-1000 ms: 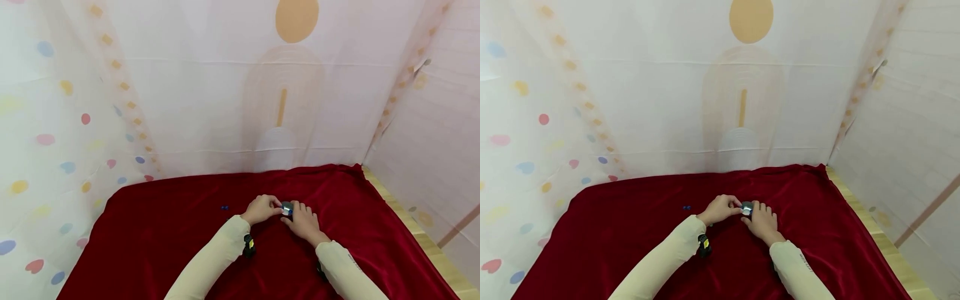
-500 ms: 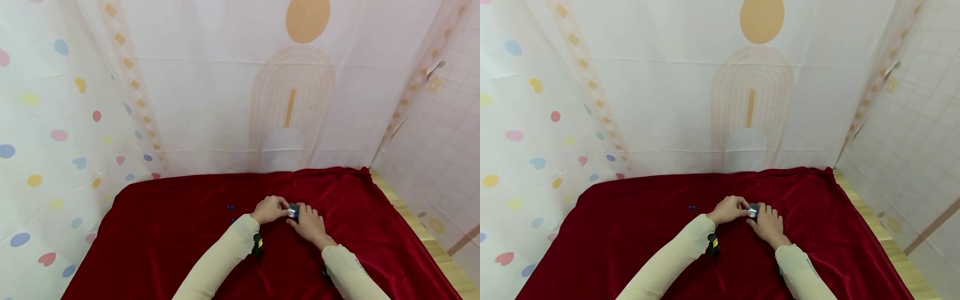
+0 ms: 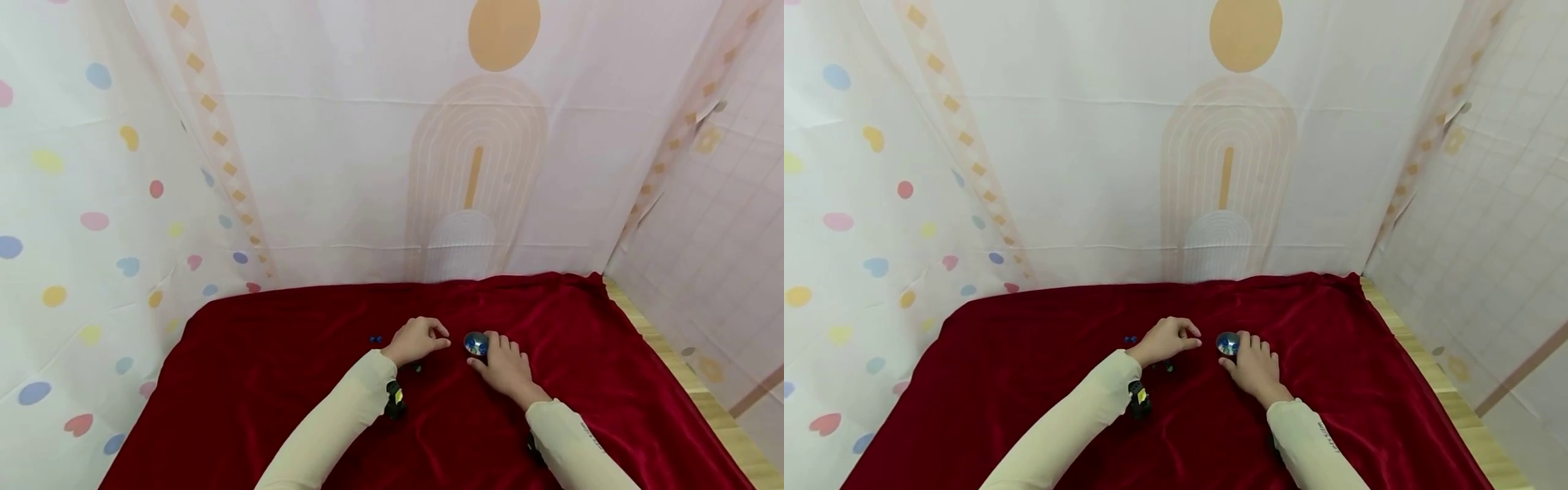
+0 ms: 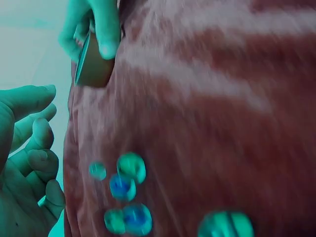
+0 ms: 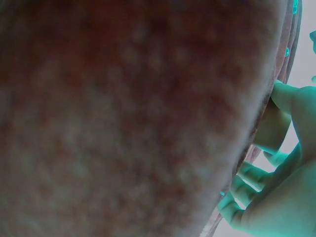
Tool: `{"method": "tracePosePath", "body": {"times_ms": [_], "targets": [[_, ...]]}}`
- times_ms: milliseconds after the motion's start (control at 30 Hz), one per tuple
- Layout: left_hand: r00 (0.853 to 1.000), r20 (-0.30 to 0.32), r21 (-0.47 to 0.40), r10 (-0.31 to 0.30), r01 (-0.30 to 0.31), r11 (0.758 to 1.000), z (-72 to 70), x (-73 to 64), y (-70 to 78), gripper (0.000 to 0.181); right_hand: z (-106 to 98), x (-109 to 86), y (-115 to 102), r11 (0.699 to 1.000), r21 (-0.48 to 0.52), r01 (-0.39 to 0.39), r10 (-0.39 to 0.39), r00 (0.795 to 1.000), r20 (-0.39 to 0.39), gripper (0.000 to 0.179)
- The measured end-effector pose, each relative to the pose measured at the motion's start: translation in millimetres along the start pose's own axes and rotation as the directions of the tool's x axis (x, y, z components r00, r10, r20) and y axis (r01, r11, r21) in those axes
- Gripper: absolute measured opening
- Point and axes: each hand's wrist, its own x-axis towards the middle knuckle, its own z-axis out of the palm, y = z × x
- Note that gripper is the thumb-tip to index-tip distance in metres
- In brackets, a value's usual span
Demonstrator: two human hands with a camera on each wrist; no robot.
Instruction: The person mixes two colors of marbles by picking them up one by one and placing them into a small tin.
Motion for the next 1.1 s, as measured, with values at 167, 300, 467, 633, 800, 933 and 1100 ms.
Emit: {"method": "tracePosePath", "body": {"times_ms": [167,300,467,633,800,933,1100], "targets": [[1.0,-0.008,-0.038,0.001,-0.002,0.999,-12.7,-10.6,-15.2,0.015,-2.4,0.5,-1.5,1.0,0.005,0.006,-0.006,1.0,0.008,0.066],[1.0,0.0,-0.062,0.008,-0.008,0.998,-19.2,-18.5,-26.4,0.017,-2.9,0.6,-2.6,1.0,0.004,0.014,-0.014,1.0,0.008,0.067],[1.0,0.014,-0.078,-0.01,0.011,0.997,-24.1,-28.0,-40.1,0.019,-3.1,-0.5,-2.9,1.0,0.013,0.011,-0.012,1.0,0.013,0.067],[1.0,0.009,-0.092,-0.016,0.016,0.996,-29.1,-37.1,-49.1,0.018,-4.0,-1.9,-2.1,1.0,0.019,0.01,-0.01,1.0,0.011,0.067],[1.0,0.007,-0.099,-0.019,0.02,0.995,-35.4,-46.2,-56.5,0.018,-5.5,-3.0,-0.9,1.0,0.018,0.006,-0.006,1.0,0.014,0.066],[0.999,-0.015,-0.083,-0.028,0.027,0.996,-40.7,-52.0,-64.2,0.015,-6.0,-3.2,-0.6,1.0,0.022,0.007,-0.008,1.0,0.019,0.066],[0.998,-0.034,-0.074,-0.049,0.046,0.996,-45.3,-59.5,-74.9,0.014,-4.4,-3.8,-0.9,1.0,0.022,0.003,-0.004,1.0,0.022,0.065]]}}
